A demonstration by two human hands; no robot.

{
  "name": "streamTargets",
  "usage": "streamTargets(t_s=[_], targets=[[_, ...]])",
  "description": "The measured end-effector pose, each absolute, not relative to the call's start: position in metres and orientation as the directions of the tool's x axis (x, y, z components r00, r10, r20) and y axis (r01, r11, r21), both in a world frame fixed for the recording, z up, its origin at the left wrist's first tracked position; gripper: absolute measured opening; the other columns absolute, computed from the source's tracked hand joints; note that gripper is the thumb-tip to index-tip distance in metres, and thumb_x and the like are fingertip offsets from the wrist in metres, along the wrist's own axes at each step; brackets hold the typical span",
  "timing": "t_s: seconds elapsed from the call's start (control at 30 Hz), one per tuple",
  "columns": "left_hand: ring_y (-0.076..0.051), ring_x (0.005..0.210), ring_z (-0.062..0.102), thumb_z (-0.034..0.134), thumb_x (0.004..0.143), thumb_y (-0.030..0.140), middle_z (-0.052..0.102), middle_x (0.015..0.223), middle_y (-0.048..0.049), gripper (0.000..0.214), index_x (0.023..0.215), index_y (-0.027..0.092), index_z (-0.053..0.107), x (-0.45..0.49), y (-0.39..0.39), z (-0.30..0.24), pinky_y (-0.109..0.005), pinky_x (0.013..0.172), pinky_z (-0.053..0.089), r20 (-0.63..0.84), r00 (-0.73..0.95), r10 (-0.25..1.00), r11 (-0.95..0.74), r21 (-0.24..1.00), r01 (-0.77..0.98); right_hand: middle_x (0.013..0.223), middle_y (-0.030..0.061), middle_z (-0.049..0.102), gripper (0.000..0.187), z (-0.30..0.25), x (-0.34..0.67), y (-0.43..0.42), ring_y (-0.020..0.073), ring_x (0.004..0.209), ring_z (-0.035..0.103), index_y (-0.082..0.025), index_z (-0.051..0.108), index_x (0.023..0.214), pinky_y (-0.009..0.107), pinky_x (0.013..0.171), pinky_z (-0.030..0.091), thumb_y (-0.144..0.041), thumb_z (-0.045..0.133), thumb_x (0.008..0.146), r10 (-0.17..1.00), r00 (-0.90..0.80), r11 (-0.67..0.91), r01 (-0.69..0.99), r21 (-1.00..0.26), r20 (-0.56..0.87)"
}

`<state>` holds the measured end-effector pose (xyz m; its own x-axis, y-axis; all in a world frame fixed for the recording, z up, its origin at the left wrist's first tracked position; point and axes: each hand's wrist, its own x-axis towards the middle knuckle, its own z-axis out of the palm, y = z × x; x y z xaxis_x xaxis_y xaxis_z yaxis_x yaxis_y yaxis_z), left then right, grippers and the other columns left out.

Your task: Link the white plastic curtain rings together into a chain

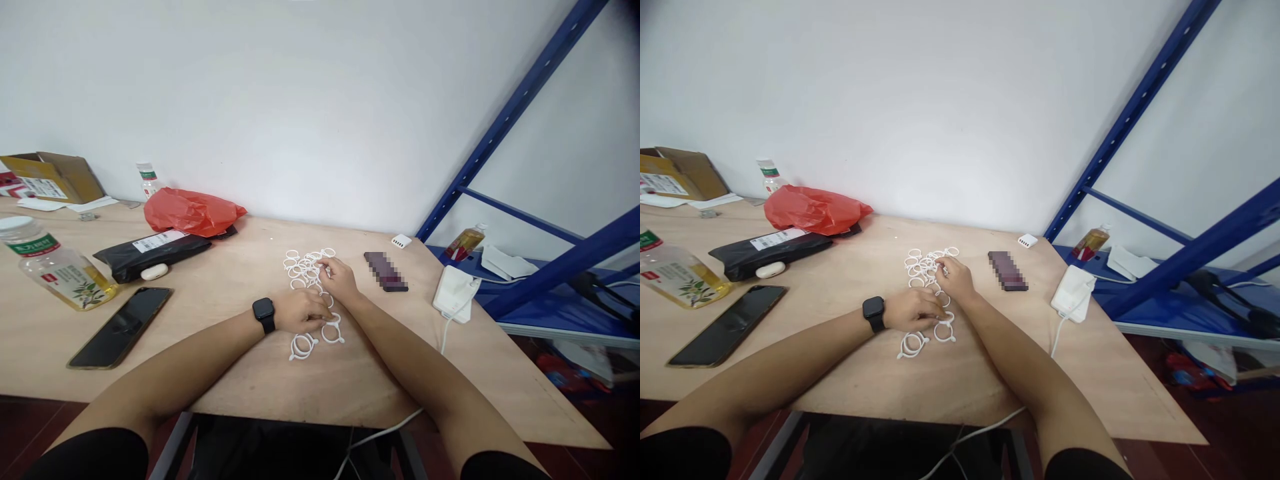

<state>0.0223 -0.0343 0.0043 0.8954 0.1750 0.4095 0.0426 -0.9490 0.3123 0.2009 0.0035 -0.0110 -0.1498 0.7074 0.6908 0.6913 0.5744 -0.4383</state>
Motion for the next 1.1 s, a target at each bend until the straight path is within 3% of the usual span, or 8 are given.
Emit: streamTargets(t_s=[0.27, 0.4, 0.53, 0.67, 0.87, 0.97, 1.1], targets=[[-0.019, 0.084, 0.062, 0.06, 0.088, 0.037, 0.068, 0.087, -0.0068, 0.02, 0.081, 0.02, 0.069, 0.0161, -0.0249, -0.0018, -0.032, 0.081, 0.049, 0.415, 0.868, 0.274, -0.941, 0.301, 0.154, 0.085, 0.0032, 0.071, 0.019, -0.0114, 0.2009, 0.0019, 0.016, 0.071, 0.063, -0.021, 0.069, 0.096, 0.027, 0.069, 0.051, -0.023, 0.053, 0.084, 0.71, -0.179, 0.595, 0.67, -0.444, 0.681], [-0.021, 0.094, 0.062, 0.06, 0.087, 0.04, 0.068, 0.1, -0.009, 0.024, 0.097, 0.02, 0.068, 0.0177, -0.0271, -0.0008, -0.033, 0.087, 0.049, 0.429, 0.846, 0.318, -0.921, 0.352, 0.167, 0.085, 0.0034, 0.071, 0.02, -0.0099, 0.2012, 0.0008, 0.0161, 0.07, 0.062, -0.021, 0.068, 0.097, 0.028, 0.069, 0.05, -0.024, 0.053, 0.085, 0.728, -0.173, 0.576, 0.68, -0.454, 0.664], [-0.021, 0.103, 0.061, 0.06, 0.088, 0.035, 0.064, 0.113, -0.01, 0.026, 0.109, 0.021, 0.067, 0.0198, -0.029, -0.0019, -0.032, 0.093, 0.049, 0.401, 0.87, 0.286, -0.921, 0.366, 0.134, 0.085, 0.0037, 0.071, 0.021, -0.0093, 0.201, 0.0007, 0.0159, 0.069, 0.062, -0.02, 0.068, 0.096, 0.027, 0.067, 0.05, -0.023, 0.052, 0.084, 0.737, -0.156, 0.563, 0.68, -0.47, 0.657], [-0.02, 0.101, 0.062, 0.061, 0.088, 0.035, 0.063, 0.113, -0.0094, 0.018, 0.09, 0.02, 0.071, 0.019, -0.0285, -0.0044, -0.03, 0.091, 0.05, 0.389, 0.872, 0.298, -0.916, 0.373, 0.146, 0.084, 0.0025, 0.071, 0.02, -0.0113, 0.201, 0.0021, 0.0153, 0.067, 0.061, -0.02, 0.068, 0.096, 0.026, 0.065, 0.049, -0.024, 0.053, 0.084, 0.742, -0.152, 0.561, 0.674, -0.481, 0.653], [-0.017, 0.083, 0.062, 0.063, 0.085, 0.04, 0.067, 0.097, -0.0076, 0.029, 0.068, 0.017, 0.063, 0.0168, -0.0268, -0.0023, -0.028, 0.077, 0.048, 0.363, 0.854, 0.372, -0.901, 0.363, 0.239, 0.082, 0.002, 0.069, 0.018, -0.0113, 0.2018, 0.0026, 0.0156, 0.069, 0.061, -0.021, 0.067, 0.091, 0.026, 0.067, 0.048, -0.02, 0.052, 0.081, 0.732, -0.155, 0.569, 0.675, -0.469, 0.664], [-0.016, 0.078, 0.062, 0.063, 0.086, 0.039, 0.067, 0.087, -0.006, 0.025, 0.072, 0.018, 0.063, 0.0165, -0.0254, -0.0015, -0.027, 0.073, 0.048, 0.371, 0.853, 0.368, -0.904, 0.356, 0.236, 0.084, 0.0028, 0.069, 0.017, -0.0098, 0.2017, 0.0019, 0.0159, 0.07, 0.06, -0.021, 0.066, 0.089, 0.027, 0.068, 0.048, -0.019, 0.051, 0.081, 0.715, -0.173, 0.59, 0.669, -0.451, 0.678], [-0.019, 0.088, 0.064, 0.062, 0.086, 0.037, 0.068, 0.095, -0.0071, 0.02, 0.093, 0.019, 0.066, 0.0164, -0.0243, -0.0024, -0.029, 0.081, 0.049, 0.386, 0.848, 0.362, -0.904, 0.367, 0.219, 0.084, 0.0029, 0.068, 0.017, -0.0089, 0.2014, 0.001, 0.0161, 0.07, 0.06, -0.021, 0.066, 0.09, 0.027, 0.067, 0.048, -0.02, 0.052, 0.081, 0.72, -0.178, 0.593, 0.658, -0.463, 0.67]])
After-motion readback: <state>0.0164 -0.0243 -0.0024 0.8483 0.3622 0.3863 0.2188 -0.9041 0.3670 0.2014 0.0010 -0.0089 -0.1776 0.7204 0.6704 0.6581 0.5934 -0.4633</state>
